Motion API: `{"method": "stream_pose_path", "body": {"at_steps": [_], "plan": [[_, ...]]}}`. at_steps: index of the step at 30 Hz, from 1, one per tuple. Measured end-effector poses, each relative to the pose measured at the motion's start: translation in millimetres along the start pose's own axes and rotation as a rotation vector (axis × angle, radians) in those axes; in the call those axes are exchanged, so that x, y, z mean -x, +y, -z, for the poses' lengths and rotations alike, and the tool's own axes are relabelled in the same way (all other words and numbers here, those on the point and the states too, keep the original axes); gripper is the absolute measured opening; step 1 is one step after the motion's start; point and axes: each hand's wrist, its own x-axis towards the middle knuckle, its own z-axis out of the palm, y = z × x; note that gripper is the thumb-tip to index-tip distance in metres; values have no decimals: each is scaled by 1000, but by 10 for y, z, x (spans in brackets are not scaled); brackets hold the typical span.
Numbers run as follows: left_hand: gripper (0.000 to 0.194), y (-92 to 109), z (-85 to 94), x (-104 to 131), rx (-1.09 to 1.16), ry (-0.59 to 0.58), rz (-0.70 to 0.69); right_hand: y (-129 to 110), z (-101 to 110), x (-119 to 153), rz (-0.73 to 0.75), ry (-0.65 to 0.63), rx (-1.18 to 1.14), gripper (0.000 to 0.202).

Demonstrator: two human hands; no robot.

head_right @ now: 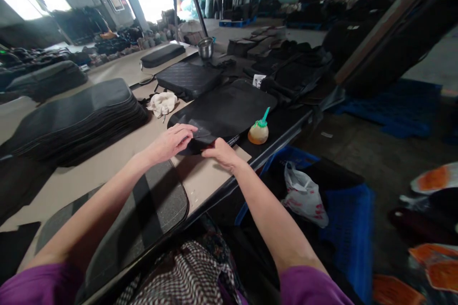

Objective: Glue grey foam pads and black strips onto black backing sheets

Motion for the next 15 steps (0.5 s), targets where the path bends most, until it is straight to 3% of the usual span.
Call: {"method": "stream_pose_path", "body": {"at_steps": [3,6,8,10,12,13,15], "plan": [[23,2,-56,17,-32,-28,34,-53,-28,248,-92,-31,-535,69],[22,71,-103,54,-11,-29,11,-55,-119,218,-207,106,-678,51],[21,152,-112,139,46,75,56,-28,-187,100,-258,230,-723,41],[24,245,-106,286,140,283,248,-2,-228,-13,-263,333,-752,35],[34,335,-104,470,310,460,531,6,-236,-73,-242,380,-746,34],[43,374,-111,558,446,483,669,1,-234,-79,-230,383,-732,36],[61,434,-143,690,812,359,885,-24,-237,-59,-212,368,-712,41]]}}
